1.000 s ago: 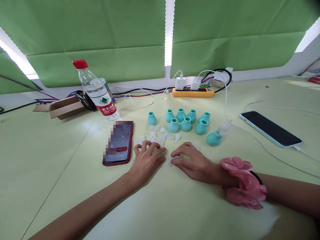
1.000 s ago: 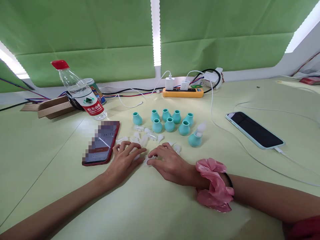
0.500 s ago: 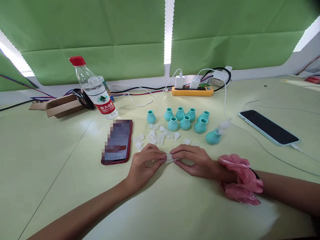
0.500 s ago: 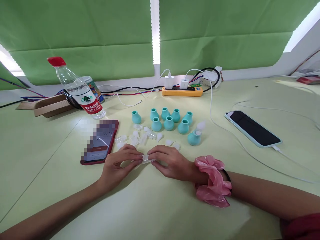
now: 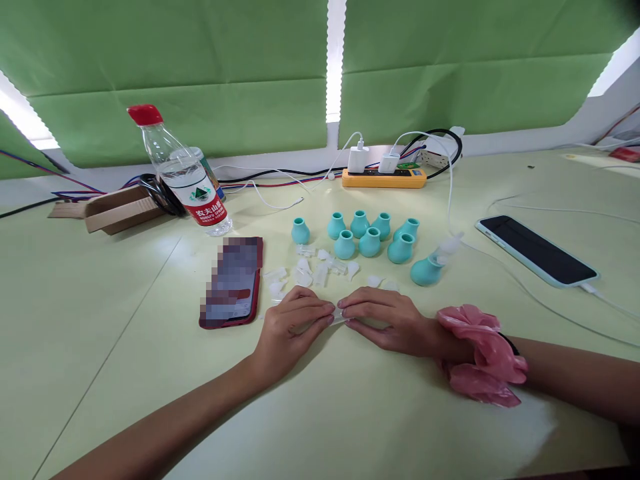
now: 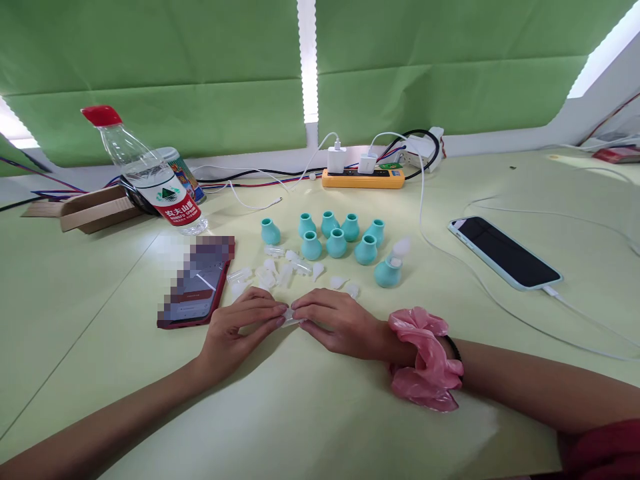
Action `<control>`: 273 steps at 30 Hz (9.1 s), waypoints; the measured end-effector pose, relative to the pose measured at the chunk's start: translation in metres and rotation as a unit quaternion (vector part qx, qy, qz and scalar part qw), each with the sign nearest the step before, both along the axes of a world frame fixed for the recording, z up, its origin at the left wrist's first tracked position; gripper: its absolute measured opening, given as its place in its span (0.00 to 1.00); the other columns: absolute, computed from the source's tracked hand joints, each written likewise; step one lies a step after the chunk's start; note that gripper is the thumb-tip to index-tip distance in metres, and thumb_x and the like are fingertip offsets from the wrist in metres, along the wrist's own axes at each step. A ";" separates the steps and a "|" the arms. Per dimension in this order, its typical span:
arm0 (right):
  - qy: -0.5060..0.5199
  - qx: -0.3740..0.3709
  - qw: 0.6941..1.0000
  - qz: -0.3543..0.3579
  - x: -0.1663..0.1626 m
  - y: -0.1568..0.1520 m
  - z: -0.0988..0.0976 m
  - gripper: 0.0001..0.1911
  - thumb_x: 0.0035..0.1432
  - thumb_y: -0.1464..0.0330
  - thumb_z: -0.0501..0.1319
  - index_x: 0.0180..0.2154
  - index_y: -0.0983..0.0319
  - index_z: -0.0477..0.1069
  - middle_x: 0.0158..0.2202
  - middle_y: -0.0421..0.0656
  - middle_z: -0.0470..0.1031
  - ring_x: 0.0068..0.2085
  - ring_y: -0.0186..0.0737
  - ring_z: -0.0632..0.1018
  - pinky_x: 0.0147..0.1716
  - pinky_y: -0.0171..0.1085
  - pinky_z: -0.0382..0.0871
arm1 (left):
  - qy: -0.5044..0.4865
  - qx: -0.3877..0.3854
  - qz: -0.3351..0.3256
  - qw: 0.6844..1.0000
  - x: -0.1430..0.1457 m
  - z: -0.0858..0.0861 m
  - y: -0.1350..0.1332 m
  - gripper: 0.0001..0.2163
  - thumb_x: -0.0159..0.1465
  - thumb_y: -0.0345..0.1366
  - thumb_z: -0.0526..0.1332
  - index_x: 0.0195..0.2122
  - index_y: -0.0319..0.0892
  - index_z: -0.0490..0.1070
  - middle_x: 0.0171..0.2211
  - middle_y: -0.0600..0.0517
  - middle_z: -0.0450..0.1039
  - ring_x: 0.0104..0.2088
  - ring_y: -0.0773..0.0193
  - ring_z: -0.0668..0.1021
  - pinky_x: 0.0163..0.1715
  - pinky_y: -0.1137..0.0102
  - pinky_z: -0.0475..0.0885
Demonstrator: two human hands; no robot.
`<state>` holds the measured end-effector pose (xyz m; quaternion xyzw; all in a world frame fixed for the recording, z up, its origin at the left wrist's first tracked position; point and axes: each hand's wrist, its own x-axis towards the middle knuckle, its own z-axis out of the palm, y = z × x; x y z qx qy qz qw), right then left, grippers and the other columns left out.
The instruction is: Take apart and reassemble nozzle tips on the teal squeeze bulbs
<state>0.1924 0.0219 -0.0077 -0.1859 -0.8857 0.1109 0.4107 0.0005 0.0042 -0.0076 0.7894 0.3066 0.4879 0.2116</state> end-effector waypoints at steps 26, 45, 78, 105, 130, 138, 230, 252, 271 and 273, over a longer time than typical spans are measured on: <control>0.017 0.089 0.996 0.006 0.004 -0.003 -0.005 0.10 0.51 0.78 0.58 0.37 0.63 0.66 0.36 0.45 0.72 0.38 0.34 0.73 0.35 0.34 0.72 | 0.023 -0.075 -0.034 0.996 -0.003 0.015 -0.006 0.08 0.57 0.26 0.57 0.38 0.39 0.71 0.33 0.47 0.74 0.34 0.63 0.73 0.34 0.66 0.71; 0.016 0.157 0.987 0.023 0.007 -0.003 0.005 0.13 0.50 0.74 0.59 0.39 0.61 0.62 0.36 0.45 0.70 0.39 0.36 0.73 0.35 0.36 0.72 | 0.010 -0.193 -0.047 0.980 0.003 0.028 -0.015 0.08 0.54 0.31 0.60 0.35 0.37 0.71 0.27 0.47 0.72 0.28 0.64 0.73 0.30 0.69 0.70; -0.163 -0.011 0.981 -0.108 0.003 0.009 0.073 0.11 0.45 0.72 0.57 0.35 0.62 0.64 0.31 0.43 0.69 0.34 0.40 0.68 0.33 0.37 0.63 | -0.238 -0.388 0.038 0.890 0.002 0.035 -0.021 0.13 0.43 0.27 0.68 0.31 0.38 0.72 0.31 0.52 0.72 0.31 0.67 0.75 0.30 0.76 0.73; -0.042 -0.222 0.971 -0.075 -0.021 -0.007 0.042 0.03 0.42 0.73 0.59 0.25 0.63 0.68 0.22 0.38 0.71 0.24 0.31 0.71 0.24 0.29 0.63 | -0.035 -0.224 -0.011 0.974 -0.002 0.037 -0.019 0.12 0.52 0.32 0.62 0.39 0.35 0.72 0.29 0.48 0.74 0.28 0.66 0.74 0.31 0.73 0.72; -0.130 -0.052 0.985 -0.096 0.014 -0.013 0.031 0.12 0.53 0.67 0.55 0.41 0.65 0.66 0.29 0.44 0.72 0.30 0.36 0.72 0.27 0.34 0.63 | 0.152 -0.230 -0.064 0.959 -0.015 0.058 -0.005 0.13 0.58 0.35 0.56 0.44 0.42 0.69 0.31 0.51 0.73 0.30 0.66 0.73 0.30 0.73 0.69; -0.186 -0.053 0.978 -0.081 0.012 -0.018 0.039 0.11 0.55 0.67 0.53 0.39 0.64 0.65 0.27 0.42 0.71 0.28 0.35 0.70 0.25 0.33 0.58 | 0.069 -0.333 -0.095 0.936 -0.014 0.052 -0.005 0.12 0.58 0.35 0.57 0.43 0.42 0.70 0.29 0.51 0.70 0.29 0.68 0.70 0.28 0.74 0.67; 0.128 -0.586 0.800 -0.010 -0.020 -0.023 0.005 0.16 0.47 0.67 0.61 0.39 0.66 0.70 0.30 0.42 0.68 0.25 0.30 0.70 0.24 0.33 0.70 | -0.135 -0.237 0.076 0.959 -0.005 0.024 -0.011 0.05 0.52 0.26 0.61 0.30 0.40 0.68 0.29 0.52 0.69 0.32 0.67 0.73 0.30 0.74 0.74; 0.122 -0.614 0.780 0.020 -0.021 -0.021 -0.001 0.15 0.46 0.63 0.63 0.35 0.67 0.71 0.21 0.39 0.66 0.22 0.28 0.66 0.21 0.30 0.63 | -0.148 -0.270 0.092 0.947 0.001 0.024 -0.022 0.10 0.49 0.26 0.63 0.34 0.40 0.74 0.31 0.52 0.77 0.32 0.61 0.79 0.35 0.69 0.77; 0.122 -0.558 0.820 -0.038 -0.022 -0.023 0.006 0.13 0.46 0.64 0.62 0.34 0.65 0.72 0.33 0.44 0.73 0.30 0.33 0.72 0.26 0.31 0.69 | -0.055 -0.211 0.087 0.972 -0.002 0.023 -0.016 0.09 0.49 0.28 0.64 0.33 0.40 0.74 0.32 0.50 0.77 0.32 0.59 0.79 0.37 0.64 0.77; 0.121 -0.555 0.822 -0.039 -0.022 -0.023 0.007 0.12 0.46 0.64 0.62 0.34 0.64 0.72 0.33 0.43 0.73 0.31 0.34 0.72 0.27 0.31 0.69 | -0.051 -0.199 0.092 0.974 -0.003 0.022 -0.016 0.10 0.49 0.28 0.64 0.33 0.40 0.74 0.30 0.51 0.77 0.31 0.60 0.79 0.36 0.65 0.77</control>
